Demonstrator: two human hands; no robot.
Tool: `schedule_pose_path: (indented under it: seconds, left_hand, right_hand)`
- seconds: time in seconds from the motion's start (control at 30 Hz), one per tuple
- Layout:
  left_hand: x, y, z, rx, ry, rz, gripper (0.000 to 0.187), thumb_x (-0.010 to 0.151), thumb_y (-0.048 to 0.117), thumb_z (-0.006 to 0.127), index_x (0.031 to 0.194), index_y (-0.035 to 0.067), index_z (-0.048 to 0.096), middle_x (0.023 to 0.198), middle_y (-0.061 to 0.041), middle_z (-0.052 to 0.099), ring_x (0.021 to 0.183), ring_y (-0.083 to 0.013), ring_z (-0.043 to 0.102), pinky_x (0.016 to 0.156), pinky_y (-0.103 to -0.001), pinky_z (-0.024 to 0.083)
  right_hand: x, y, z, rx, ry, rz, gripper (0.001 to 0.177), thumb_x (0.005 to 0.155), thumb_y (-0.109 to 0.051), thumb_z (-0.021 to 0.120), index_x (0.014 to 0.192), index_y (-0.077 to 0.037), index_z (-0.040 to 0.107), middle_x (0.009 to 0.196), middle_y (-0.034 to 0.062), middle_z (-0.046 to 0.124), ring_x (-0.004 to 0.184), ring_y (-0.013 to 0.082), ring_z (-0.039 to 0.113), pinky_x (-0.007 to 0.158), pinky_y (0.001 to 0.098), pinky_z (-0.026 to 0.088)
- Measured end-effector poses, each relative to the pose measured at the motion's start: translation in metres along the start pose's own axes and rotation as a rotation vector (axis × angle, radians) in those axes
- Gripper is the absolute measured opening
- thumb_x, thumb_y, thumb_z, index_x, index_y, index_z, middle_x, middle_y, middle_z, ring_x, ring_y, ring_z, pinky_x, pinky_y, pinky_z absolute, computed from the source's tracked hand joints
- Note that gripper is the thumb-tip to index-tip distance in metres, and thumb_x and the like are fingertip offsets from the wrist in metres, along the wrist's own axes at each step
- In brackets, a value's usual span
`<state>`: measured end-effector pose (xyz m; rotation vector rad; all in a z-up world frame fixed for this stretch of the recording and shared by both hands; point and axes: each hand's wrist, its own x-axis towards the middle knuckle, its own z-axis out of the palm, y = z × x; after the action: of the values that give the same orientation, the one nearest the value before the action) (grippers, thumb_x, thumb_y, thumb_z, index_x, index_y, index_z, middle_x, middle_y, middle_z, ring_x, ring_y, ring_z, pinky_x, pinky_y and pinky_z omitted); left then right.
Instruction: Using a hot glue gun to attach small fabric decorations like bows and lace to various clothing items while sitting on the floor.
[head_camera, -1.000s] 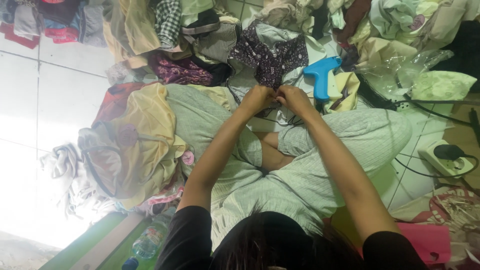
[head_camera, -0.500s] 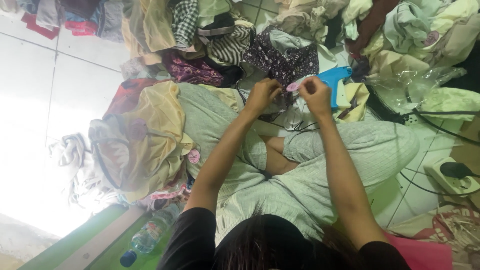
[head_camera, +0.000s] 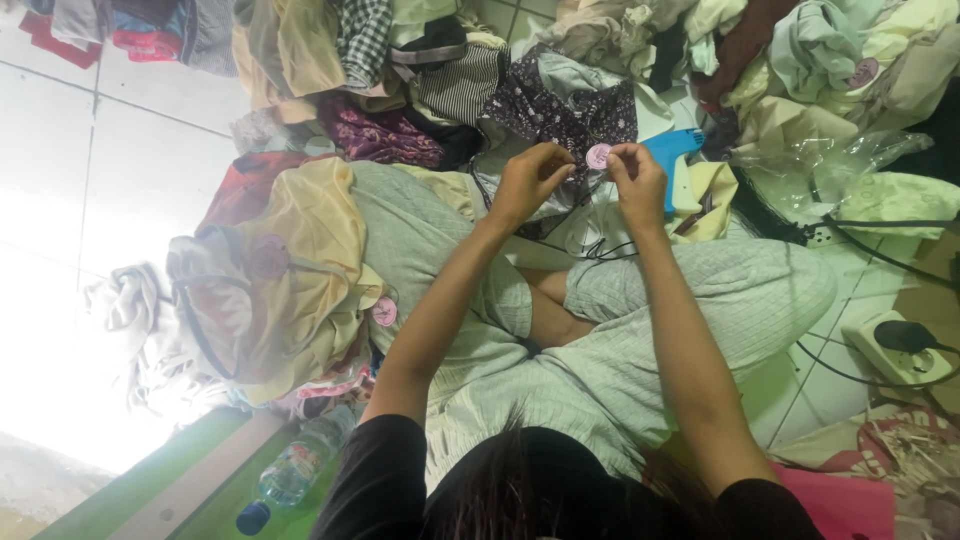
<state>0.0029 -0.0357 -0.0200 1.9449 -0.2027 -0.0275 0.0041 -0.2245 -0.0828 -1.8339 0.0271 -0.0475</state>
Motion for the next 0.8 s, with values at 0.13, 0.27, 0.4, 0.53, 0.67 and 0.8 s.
schedule_pose_path:
  seconds: [0.13,0.27,0.4,0.53,0.67,0.8]
  left_hand:
    - [0.003,-0.007,0.003,0.03,0.011,0.006,0.009,0.081,0.009,0.068,0.089,0.008,0.065,0.075,-0.009,0.066,0.073,-0.0251,0.068,0.062,-0.035,0.056]
    - [0.004,-0.013,0.005,0.015,0.026,0.042,0.008,0.081,0.008,0.067,0.089,0.008,0.065,0.074,-0.009,0.065,0.072,-0.0247,0.067,0.061,-0.034,0.055]
    - [0.003,-0.01,0.003,0.044,0.032,0.08,0.007,0.08,0.009,0.068,0.087,0.009,0.066,0.073,-0.007,0.064,0.069,-0.0228,0.065,0.059,-0.033,0.054]
    - [0.002,-0.011,0.004,0.047,0.034,0.088,0.007,0.08,0.008,0.069,0.087,0.007,0.066,0.074,-0.009,0.062,0.071,-0.024,0.064,0.061,-0.034,0.053]
    - [0.001,-0.014,0.005,0.066,0.01,0.084,0.006,0.079,0.009,0.069,0.083,0.006,0.065,0.072,-0.01,0.06,0.069,-0.0243,0.062,0.06,-0.034,0.051]
    - [0.001,-0.018,0.005,0.097,-0.038,0.091,0.006,0.079,0.011,0.069,0.08,0.007,0.065,0.07,-0.008,0.059,0.066,-0.0237,0.061,0.058,-0.034,0.049]
  right_hand:
    - [0.0,-0.02,0.0,-0.206,0.057,-0.153,0.008,0.089,-0.01,0.066,0.092,-0.003,0.061,0.103,0.0129,0.061,0.093,0.0293,0.061,0.066,0.0353,0.052]
    - [-0.002,-0.017,-0.001,-0.186,0.063,-0.064,0.009,0.089,-0.014,0.068,0.091,-0.006,0.064,0.092,0.0075,0.064,0.087,0.0215,0.062,0.064,0.0288,0.051]
    - [-0.003,-0.02,0.003,-0.039,0.024,0.0,0.007,0.089,-0.011,0.066,0.091,-0.005,0.063,0.079,0.0089,0.068,0.076,0.0193,0.066,0.061,0.027,0.05]
    - [0.001,-0.007,0.004,0.073,-0.046,-0.019,0.007,0.089,-0.006,0.064,0.093,-0.001,0.061,0.081,0.0138,0.067,0.078,0.0207,0.066,0.06,0.0268,0.05]
    - [0.001,0.0,0.006,0.167,-0.154,0.033,0.01,0.087,-0.006,0.068,0.095,-0.001,0.065,0.08,0.0152,0.066,0.075,0.0202,0.066,0.062,0.0279,0.053]
    - [-0.001,-0.011,0.004,0.228,-0.201,0.121,0.015,0.086,-0.007,0.069,0.098,0.001,0.065,0.085,0.0167,0.066,0.076,0.0193,0.065,0.065,0.0301,0.054]
